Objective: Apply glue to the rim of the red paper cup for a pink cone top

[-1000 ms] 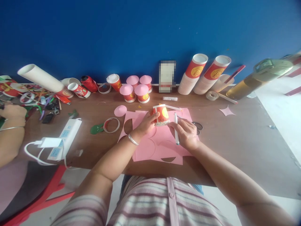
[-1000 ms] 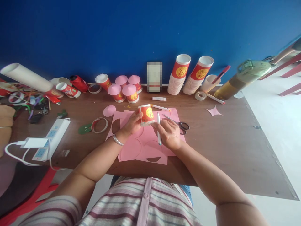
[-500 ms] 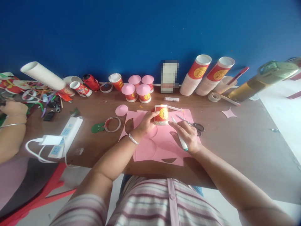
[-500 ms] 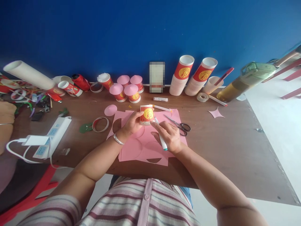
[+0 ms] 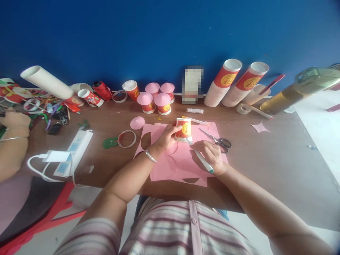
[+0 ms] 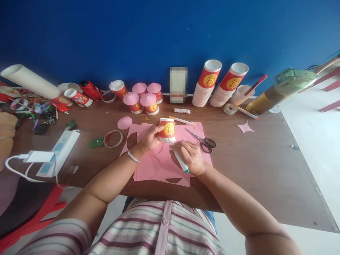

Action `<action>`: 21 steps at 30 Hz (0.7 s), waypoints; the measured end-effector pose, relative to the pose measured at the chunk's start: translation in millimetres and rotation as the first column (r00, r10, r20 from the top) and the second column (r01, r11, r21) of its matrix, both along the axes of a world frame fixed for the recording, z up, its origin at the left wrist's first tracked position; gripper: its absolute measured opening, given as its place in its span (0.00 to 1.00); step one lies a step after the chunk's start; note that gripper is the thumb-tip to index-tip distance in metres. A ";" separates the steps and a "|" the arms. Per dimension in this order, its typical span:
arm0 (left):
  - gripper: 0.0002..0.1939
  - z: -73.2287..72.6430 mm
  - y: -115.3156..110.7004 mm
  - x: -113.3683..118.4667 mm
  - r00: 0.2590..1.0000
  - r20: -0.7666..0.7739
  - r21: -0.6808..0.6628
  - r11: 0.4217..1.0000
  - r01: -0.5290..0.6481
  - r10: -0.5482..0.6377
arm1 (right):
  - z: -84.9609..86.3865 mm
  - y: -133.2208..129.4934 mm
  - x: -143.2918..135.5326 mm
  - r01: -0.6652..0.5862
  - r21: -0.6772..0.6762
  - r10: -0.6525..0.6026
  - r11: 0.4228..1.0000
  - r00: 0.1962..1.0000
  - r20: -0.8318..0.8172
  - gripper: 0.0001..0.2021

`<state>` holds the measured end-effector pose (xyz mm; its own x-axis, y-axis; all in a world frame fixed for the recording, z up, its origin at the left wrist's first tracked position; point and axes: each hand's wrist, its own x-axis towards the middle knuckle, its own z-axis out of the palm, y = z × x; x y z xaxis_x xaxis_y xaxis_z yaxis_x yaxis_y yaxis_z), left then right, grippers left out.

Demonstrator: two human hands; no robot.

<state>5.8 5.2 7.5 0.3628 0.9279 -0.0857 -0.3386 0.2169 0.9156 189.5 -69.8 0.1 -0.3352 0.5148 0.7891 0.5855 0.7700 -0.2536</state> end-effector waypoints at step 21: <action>0.07 6.1 0.0 -2.5 0.996 0.009 0.022 0.996 0.087 -0.087 | 2.2 -2.0 -1.6 0.018 -0.020 -0.018 1.000 1.000 0.017 0.11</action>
<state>3.4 5.2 13.6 0.4428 0.8945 -0.0620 -0.3282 0.2260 0.9172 187.9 -71.9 2.3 -0.3387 0.5369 0.7727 0.6037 0.7539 -0.2591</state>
